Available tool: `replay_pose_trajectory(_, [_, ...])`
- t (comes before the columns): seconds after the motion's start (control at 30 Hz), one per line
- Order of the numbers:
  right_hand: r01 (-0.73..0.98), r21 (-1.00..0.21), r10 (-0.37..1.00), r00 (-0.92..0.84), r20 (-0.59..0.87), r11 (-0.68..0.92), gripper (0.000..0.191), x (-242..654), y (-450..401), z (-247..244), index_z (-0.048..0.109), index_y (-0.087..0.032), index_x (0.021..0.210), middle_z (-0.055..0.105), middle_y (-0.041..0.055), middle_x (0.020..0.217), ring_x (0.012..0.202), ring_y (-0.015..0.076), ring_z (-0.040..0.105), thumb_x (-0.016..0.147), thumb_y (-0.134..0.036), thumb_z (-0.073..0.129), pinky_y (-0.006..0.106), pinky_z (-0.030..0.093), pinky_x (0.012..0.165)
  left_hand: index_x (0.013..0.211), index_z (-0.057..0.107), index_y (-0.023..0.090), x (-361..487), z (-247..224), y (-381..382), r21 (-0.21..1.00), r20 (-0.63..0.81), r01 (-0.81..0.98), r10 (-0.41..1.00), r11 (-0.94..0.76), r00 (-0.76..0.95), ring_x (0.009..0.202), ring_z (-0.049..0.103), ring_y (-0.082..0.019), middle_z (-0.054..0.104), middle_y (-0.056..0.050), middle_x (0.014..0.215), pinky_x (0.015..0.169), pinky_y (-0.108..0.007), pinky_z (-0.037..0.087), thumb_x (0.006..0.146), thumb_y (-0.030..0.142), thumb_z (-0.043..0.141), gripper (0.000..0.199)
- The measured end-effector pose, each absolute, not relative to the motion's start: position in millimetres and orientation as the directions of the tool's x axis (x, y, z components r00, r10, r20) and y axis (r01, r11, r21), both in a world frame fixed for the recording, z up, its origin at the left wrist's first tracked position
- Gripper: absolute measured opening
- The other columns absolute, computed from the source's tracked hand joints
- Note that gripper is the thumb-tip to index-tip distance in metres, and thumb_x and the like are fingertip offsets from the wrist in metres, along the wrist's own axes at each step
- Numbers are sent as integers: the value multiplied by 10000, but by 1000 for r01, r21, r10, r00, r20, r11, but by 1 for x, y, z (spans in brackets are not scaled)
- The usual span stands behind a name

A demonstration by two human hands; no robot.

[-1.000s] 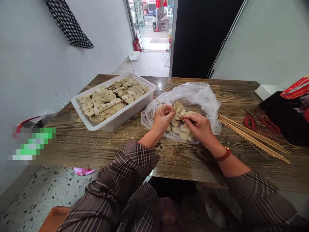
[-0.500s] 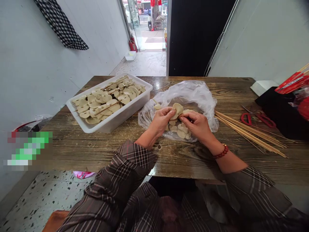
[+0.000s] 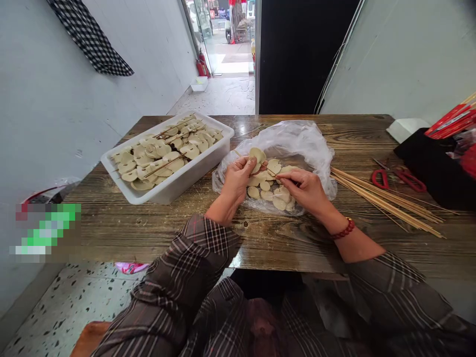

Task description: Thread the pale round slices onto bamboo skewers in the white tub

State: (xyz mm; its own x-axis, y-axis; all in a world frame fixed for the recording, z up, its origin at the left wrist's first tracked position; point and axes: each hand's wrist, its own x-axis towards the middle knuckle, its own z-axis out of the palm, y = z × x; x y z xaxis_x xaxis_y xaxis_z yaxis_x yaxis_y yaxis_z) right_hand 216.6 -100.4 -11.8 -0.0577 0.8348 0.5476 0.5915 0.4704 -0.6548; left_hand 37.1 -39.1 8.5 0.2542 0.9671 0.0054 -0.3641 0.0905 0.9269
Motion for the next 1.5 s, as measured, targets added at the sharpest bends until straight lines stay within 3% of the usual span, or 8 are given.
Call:
replay_pose_trajectory(0.37, [573,-674,833,-27,553,466,170,213,-99,-10,769,-229,880,761,52,849,813,216,693,887,-247,600,368,537,769,739,689,160,53,0,-58,970,51,-239,933,38,355,639,574,-100,665,3,677,609,-208,442,721,474,771,325])
replay_pose_trajectory(0.5, [604,-668,847,-24,530,435,168,220,-100,0,764,-221,849,749,40,800,747,197,676,878,-266,604,343,526,716,823,710,155,50,1,-53,968,47,-245,923,51,381,685,595,-101,689,-8,753,653,-208,452,734,435,774,301])
replay_pose_trajectory(0.63, [603,-708,800,185,571,367,172,242,-100,10,767,-207,860,740,44,796,724,188,663,863,-293,618,324,516,671,1003,701,173,45,3,-48,978,53,-206,928,26,368,781,652,-124,735,-49,914,739,-241,487,792,369,727,289])
replay_pose_trajectory(0.77, [512,-799,755,376,538,315,206,258,-94,8,764,-195,901,720,33,746,617,157,619,861,-334,618,283,474,550,909,733,177,46,0,-47,986,153,10,927,-166,341,780,626,-139,732,-55,875,755,-252,478,789,258,706,148])
replay_pose_trajectory(1.07, [519,-796,766,360,533,310,186,258,-82,1,751,-173,805,690,23,704,657,160,624,838,-296,615,273,479,590,903,744,245,68,-10,-50,687,362,366,733,-627,576,931,603,-230,693,-66,915,930,-374,443,793,200,650,152])
replay_pose_trajectory(1.27, [508,-786,769,322,552,352,189,259,-78,0,755,-191,796,716,29,742,717,181,652,842,-301,609,282,494,616,969,716,206,92,-6,-58,430,278,466,604,-774,747,1046,556,-294,645,-119,1108,965,-447,432,757,203,689,214])
replay_pose_trajectory(1.4, [507,-790,761,343,551,344,185,258,-77,1,760,-200,804,727,29,754,723,183,652,840,-299,608,288,497,631,892,712,215,99,-6,-57,410,255,491,614,-769,747,1007,574,-257,632,-93,1059,943,-406,451,746,169,685,155])
replay_pose_trajectory(1.5, [511,-784,758,334,560,354,178,257,-77,3,763,-197,801,730,32,764,721,181,650,840,-280,609,293,491,650,832,722,216,98,-8,-50,518,278,448,638,-729,718,931,600,-215,654,-72,982,912,-363,461,763,165,670,100])
